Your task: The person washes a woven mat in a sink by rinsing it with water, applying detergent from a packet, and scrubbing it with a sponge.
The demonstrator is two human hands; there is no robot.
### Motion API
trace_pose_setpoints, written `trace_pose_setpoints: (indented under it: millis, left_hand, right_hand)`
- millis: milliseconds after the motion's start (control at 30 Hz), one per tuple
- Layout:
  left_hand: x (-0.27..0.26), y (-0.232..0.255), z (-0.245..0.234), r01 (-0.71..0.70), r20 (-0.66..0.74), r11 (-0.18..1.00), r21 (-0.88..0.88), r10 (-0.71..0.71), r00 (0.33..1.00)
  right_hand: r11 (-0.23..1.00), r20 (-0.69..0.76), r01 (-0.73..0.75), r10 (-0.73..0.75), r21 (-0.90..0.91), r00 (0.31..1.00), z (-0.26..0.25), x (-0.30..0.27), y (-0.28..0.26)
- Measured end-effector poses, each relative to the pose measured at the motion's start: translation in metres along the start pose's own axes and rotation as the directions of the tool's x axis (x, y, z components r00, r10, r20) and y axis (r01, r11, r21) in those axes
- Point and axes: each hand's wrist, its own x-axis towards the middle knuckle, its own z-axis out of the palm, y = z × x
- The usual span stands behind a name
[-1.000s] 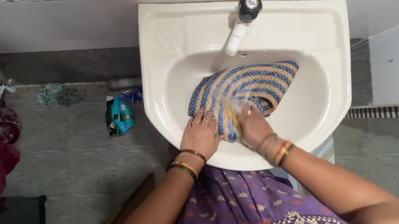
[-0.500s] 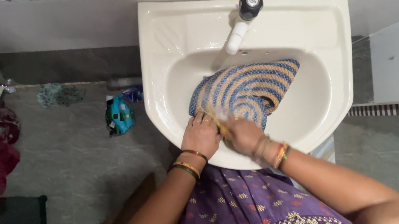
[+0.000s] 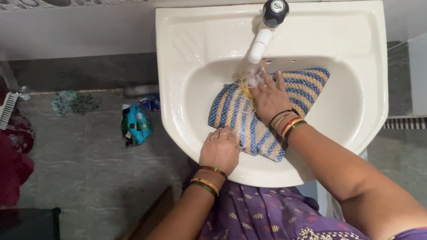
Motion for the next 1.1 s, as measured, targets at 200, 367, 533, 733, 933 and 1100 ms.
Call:
trace_pose_setpoints:
  millis: [200,367,533,733,933,1100]
  left_hand:
    - [-0.001,0.0,-0.001,0.06,0.04,0.997,-0.052,-0.058,0.998]
    - [0.0,0.005,-0.009,0.095,-0.01,0.993,-0.066,-0.096,0.995]
    - [0.002,0.004,-0.009,0.085,-0.011,0.995,-0.046,-0.086,0.996]
    - [0.001,0.003,-0.007,0.061,-0.027,0.996,-0.071,-0.063,0.998]
    - [0.001,0.005,-0.009,0.128,0.021,0.986,-0.107,-0.126,0.992]
    - [0.012,-0.007,-0.004,0.126,-0.293,0.955,-0.269,-0.206,0.934]
  right_hand:
    - [0.958,0.275,-0.26,0.22,0.12,0.936,0.017,-0.007,-0.025]
    - [0.94,0.346,-0.082,-0.041,0.332,0.938,-0.026,-0.048,-0.056]
    - [0.944,0.336,0.076,-0.188,0.32,0.923,-0.062,-0.107,-0.049]
    - [0.923,0.137,0.264,-0.31,0.279,0.941,-0.025,-0.066,-0.048]
    - [0.995,0.095,-0.096,0.099,-0.042,0.991,0.0,-0.008,-0.02]
    - [0.954,0.163,-0.263,0.239,0.146,0.957,-0.007,-0.045,-0.003]
